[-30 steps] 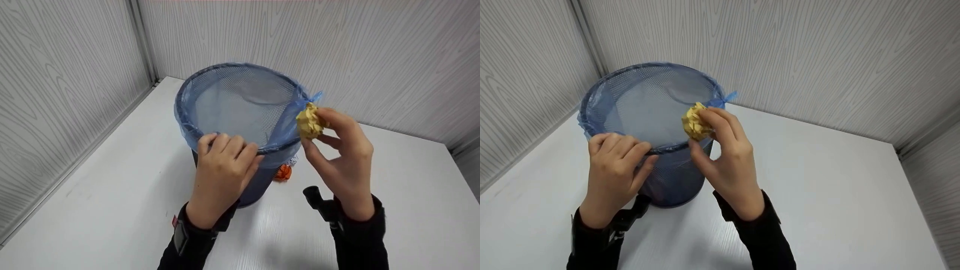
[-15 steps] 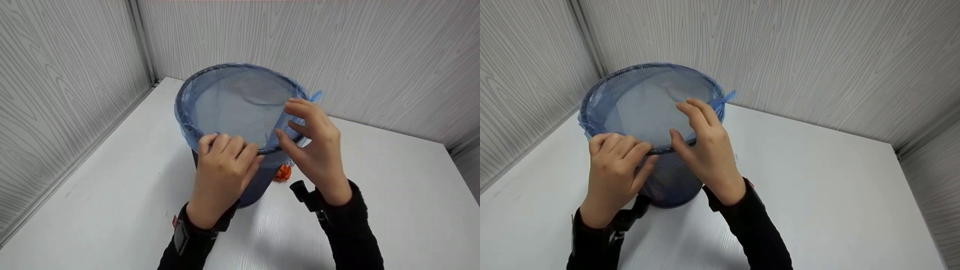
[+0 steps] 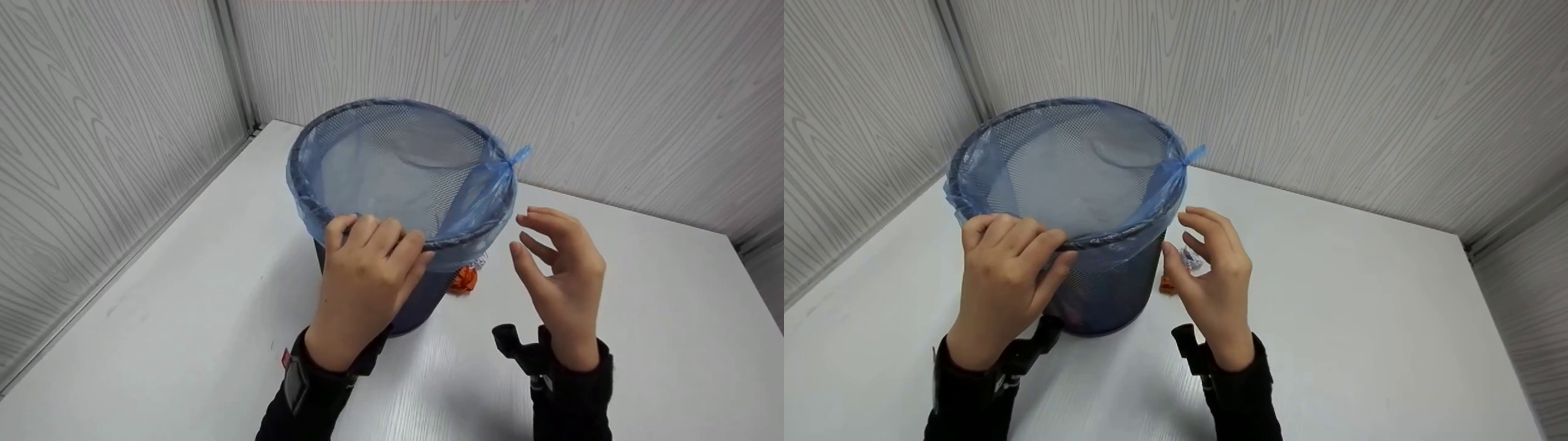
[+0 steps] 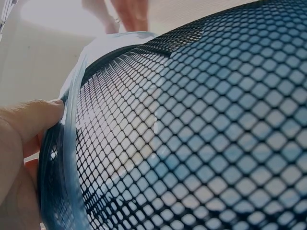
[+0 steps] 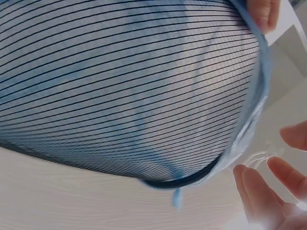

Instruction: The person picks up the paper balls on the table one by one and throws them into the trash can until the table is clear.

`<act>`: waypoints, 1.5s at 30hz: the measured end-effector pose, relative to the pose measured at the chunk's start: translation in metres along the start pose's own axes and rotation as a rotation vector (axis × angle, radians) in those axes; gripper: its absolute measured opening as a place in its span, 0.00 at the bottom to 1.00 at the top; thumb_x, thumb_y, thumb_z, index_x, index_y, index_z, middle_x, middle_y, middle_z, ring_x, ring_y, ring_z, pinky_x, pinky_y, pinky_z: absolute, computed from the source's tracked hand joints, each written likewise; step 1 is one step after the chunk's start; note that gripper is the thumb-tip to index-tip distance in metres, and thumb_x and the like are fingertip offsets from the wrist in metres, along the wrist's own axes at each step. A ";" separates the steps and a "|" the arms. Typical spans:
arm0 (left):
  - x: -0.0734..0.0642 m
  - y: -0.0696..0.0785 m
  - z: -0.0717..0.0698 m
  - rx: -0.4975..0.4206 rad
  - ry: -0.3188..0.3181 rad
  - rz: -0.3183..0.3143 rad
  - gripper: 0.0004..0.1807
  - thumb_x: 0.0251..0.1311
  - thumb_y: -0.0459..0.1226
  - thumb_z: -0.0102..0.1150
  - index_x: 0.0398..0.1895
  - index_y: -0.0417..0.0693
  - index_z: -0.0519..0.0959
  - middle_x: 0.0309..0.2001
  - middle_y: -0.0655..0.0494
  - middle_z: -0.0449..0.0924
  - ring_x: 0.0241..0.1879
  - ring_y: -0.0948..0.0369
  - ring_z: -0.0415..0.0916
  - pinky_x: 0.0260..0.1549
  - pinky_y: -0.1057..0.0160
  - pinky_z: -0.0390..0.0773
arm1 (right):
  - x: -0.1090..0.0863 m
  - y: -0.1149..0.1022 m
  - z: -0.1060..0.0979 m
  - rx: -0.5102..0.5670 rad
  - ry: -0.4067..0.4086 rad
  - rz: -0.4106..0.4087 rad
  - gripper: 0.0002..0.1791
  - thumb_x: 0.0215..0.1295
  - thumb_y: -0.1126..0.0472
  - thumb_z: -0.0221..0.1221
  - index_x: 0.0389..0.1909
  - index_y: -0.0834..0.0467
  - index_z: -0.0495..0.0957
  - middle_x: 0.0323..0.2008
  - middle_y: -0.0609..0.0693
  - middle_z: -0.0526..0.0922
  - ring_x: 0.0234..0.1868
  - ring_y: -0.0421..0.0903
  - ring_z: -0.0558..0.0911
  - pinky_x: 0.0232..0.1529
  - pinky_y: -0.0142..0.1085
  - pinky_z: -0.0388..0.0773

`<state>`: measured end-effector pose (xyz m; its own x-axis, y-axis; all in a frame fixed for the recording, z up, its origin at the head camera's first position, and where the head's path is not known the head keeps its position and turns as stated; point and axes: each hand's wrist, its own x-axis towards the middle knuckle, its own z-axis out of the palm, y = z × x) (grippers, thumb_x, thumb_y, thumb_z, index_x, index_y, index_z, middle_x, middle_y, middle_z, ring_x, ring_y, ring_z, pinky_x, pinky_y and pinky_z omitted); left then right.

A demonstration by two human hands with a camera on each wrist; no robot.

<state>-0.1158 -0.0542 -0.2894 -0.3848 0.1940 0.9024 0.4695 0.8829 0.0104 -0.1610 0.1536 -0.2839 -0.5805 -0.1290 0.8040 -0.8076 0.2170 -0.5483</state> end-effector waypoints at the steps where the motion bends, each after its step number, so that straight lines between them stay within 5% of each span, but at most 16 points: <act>1: 0.000 0.000 0.000 0.000 -0.002 0.000 0.09 0.59 0.42 0.50 0.29 0.46 0.75 0.26 0.54 0.68 0.30 0.54 0.65 0.40 0.52 0.60 | -0.002 0.005 -0.001 -0.037 -0.017 0.010 0.17 0.44 0.81 0.56 0.40 0.72 0.74 0.42 0.59 0.74 0.44 0.48 0.76 0.40 0.33 0.74; 6: -0.001 0.001 0.001 0.002 -0.018 -0.004 0.08 0.58 0.42 0.52 0.30 0.46 0.75 0.26 0.54 0.68 0.30 0.54 0.65 0.41 0.52 0.59 | -0.009 0.027 -0.005 -0.207 -0.108 0.055 0.17 0.45 0.77 0.60 0.40 0.66 0.75 0.42 0.55 0.75 0.44 0.45 0.75 0.39 0.29 0.73; 17: -0.002 0.000 0.000 0.003 -0.028 -0.012 0.09 0.58 0.42 0.51 0.30 0.46 0.76 0.26 0.54 0.69 0.30 0.54 0.65 0.41 0.52 0.60 | -0.019 0.087 0.011 -0.331 -0.364 0.244 0.16 0.48 0.71 0.61 0.42 0.63 0.75 0.40 0.56 0.74 0.42 0.49 0.76 0.37 0.42 0.75; 24: -0.003 0.001 0.001 0.006 -0.029 -0.011 0.09 0.58 0.42 0.51 0.31 0.47 0.76 0.26 0.54 0.69 0.30 0.54 0.65 0.41 0.52 0.60 | -0.029 0.118 0.026 -0.415 -0.522 0.243 0.19 0.45 0.70 0.62 0.43 0.63 0.74 0.37 0.58 0.77 0.38 0.51 0.76 0.35 0.43 0.73; 31: -0.002 0.001 0.001 0.010 -0.022 -0.005 0.09 0.58 0.42 0.51 0.30 0.46 0.76 0.26 0.54 0.69 0.31 0.54 0.65 0.41 0.52 0.60 | -0.039 0.131 0.030 -0.416 -0.744 0.379 0.23 0.41 0.65 0.67 0.42 0.59 0.73 0.29 0.52 0.75 0.30 0.48 0.72 0.32 0.40 0.67; 35: -0.002 0.001 0.001 0.005 -0.004 0.000 0.09 0.58 0.42 0.51 0.30 0.46 0.76 0.26 0.54 0.69 0.30 0.54 0.65 0.41 0.52 0.60 | -0.042 0.137 0.032 -0.444 -0.804 0.365 0.20 0.41 0.68 0.65 0.37 0.58 0.71 0.21 0.49 0.69 0.24 0.45 0.68 0.26 0.38 0.64; 45: -0.002 -0.001 0.000 -0.016 0.003 0.001 0.09 0.58 0.41 0.51 0.29 0.45 0.75 0.25 0.53 0.68 0.29 0.54 0.63 0.39 0.52 0.60 | -0.048 0.139 0.036 -0.514 -0.853 0.354 0.15 0.39 0.72 0.61 0.30 0.58 0.70 0.20 0.47 0.68 0.23 0.45 0.68 0.25 0.38 0.65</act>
<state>-0.1152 -0.0552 -0.2913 -0.3816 0.1938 0.9038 0.4824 0.8758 0.0160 -0.2497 0.1549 -0.4068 -0.8162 -0.5723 0.0795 -0.5527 0.7333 -0.3958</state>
